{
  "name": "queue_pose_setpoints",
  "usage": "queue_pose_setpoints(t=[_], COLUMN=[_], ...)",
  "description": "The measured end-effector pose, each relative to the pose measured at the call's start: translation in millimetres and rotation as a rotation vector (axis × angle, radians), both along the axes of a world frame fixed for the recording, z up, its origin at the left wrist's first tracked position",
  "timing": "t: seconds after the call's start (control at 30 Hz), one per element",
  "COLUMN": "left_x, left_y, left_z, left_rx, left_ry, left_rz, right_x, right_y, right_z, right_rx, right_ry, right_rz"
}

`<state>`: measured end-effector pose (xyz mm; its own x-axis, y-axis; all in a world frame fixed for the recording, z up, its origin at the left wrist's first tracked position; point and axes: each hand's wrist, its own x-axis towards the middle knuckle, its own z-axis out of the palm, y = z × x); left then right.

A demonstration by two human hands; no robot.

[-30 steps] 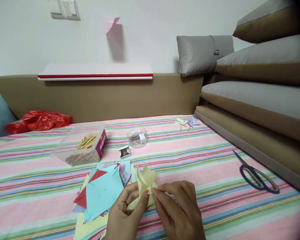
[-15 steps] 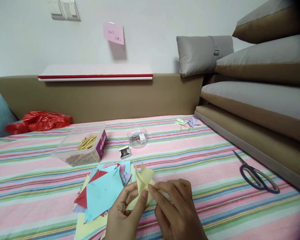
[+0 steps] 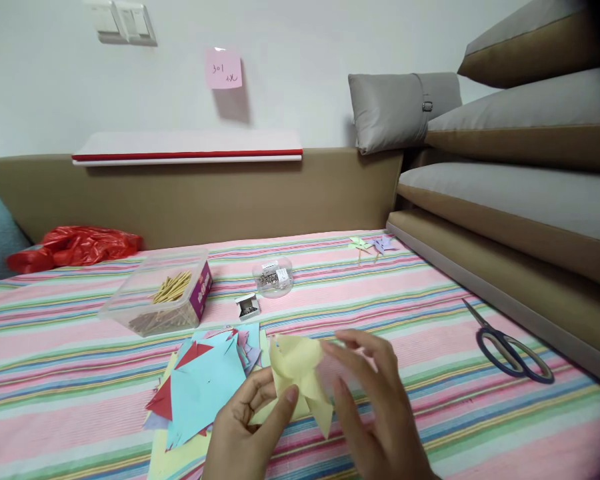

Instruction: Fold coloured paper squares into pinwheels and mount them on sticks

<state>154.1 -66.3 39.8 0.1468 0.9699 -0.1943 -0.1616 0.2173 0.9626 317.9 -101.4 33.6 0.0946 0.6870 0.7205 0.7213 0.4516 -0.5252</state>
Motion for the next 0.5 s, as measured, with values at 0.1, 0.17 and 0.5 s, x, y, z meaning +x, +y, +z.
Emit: queue_pose_setpoints(t=[0.1,0.17,0.5], left_x=[-2.1,-1.4,-1.0], left_y=[-0.6,-1.1,1.4], left_z=[3.6,5.0,0.2], left_rx=[-0.031,-0.054,-0.104], left_ry=[0.055,0.04,0.023], left_rz=[-0.135,-0.208,-0.236], right_x=[14.3,20.0,19.7], right_y=[2.1,3.7,6.8], right_z=[12.4,16.7,15.5], right_rx=[-0.184,-0.346,-0.273], right_ry=[0.113,0.153,0.096], right_rz=[0.107,0.191,0.261])
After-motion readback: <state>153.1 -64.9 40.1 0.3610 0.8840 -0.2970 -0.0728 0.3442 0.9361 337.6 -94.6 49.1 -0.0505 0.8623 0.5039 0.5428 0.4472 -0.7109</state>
